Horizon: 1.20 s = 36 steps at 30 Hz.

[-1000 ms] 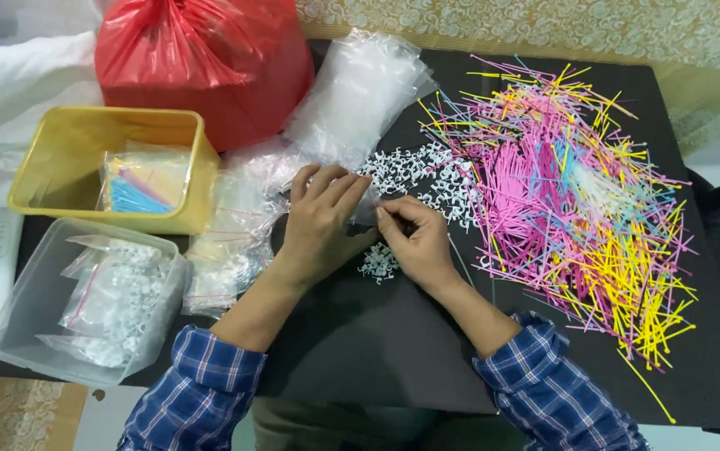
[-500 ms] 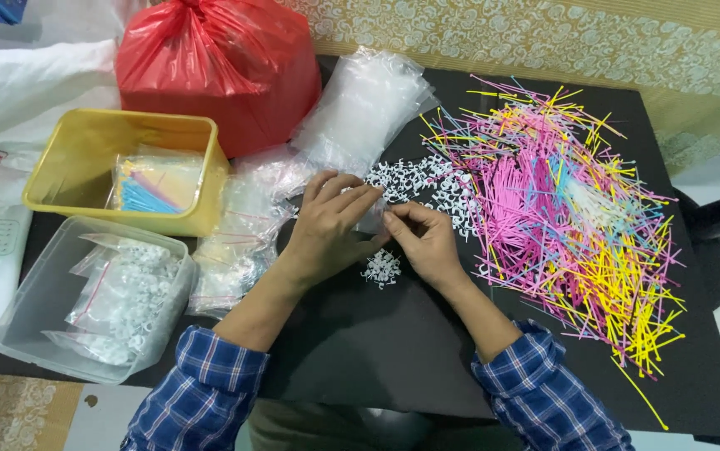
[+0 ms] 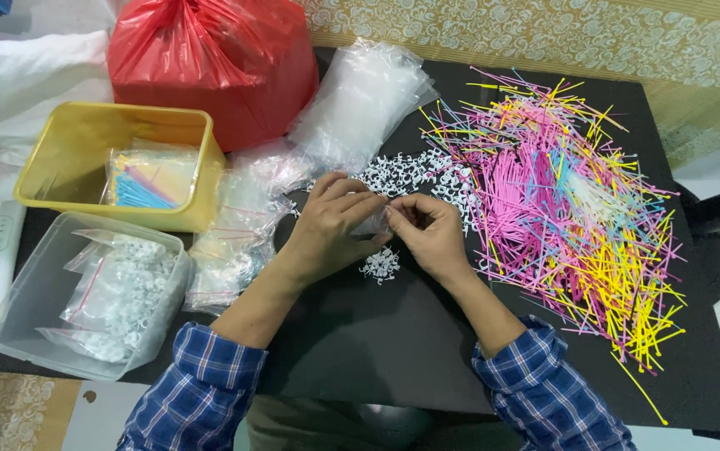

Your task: Sorting and bagging small white plastic components into transparent bags on a workspace.

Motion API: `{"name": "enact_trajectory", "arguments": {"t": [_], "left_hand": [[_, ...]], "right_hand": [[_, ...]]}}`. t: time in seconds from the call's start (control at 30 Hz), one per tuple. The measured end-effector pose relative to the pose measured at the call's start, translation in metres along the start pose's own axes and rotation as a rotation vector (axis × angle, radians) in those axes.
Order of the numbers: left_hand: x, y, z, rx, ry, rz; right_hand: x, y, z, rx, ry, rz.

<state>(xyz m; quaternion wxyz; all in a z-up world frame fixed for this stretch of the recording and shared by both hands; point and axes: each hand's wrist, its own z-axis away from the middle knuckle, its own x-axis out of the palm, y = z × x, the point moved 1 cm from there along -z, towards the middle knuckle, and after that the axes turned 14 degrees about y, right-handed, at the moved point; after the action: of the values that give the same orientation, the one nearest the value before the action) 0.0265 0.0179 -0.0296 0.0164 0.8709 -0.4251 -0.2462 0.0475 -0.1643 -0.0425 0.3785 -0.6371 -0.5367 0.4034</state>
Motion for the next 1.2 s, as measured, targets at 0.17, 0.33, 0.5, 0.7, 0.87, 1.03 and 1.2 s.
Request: {"name": "enact_trajectory", "arguments": {"t": [0.17, 0.33, 0.5, 0.7, 0.87, 1.03, 1.2], "left_hand": [[-0.002, -0.001, -0.001, -0.043, -0.023, 0.036], [0.000, -0.004, 0.000, -0.075, -0.034, 0.067], [0.005, -0.016, 0.011, -0.159, -0.012, 0.109], [0.002, -0.020, 0.013, -0.224, -0.030, 0.199], [0.002, -0.017, 0.012, -0.263, -0.043, 0.211], [-0.004, -0.021, 0.009, -0.283, 0.001, 0.237], [-0.008, -0.030, 0.008, -0.265, 0.056, 0.151]], "right_hand": [[0.000, -0.006, 0.003, 0.013, 0.028, 0.008], [-0.002, -0.015, 0.004, -0.024, 0.048, 0.023], [-0.007, -0.049, 0.007, -0.521, 0.022, 0.197], [0.000, -0.040, 0.010, -0.629, -0.083, 0.325], [-0.006, -0.035, 0.007, -0.595, -0.063, 0.286], [-0.020, -0.025, -0.002, -0.477, -0.148, 0.287], [-0.020, -0.042, 0.003, -0.333, -0.485, 0.493]]}}
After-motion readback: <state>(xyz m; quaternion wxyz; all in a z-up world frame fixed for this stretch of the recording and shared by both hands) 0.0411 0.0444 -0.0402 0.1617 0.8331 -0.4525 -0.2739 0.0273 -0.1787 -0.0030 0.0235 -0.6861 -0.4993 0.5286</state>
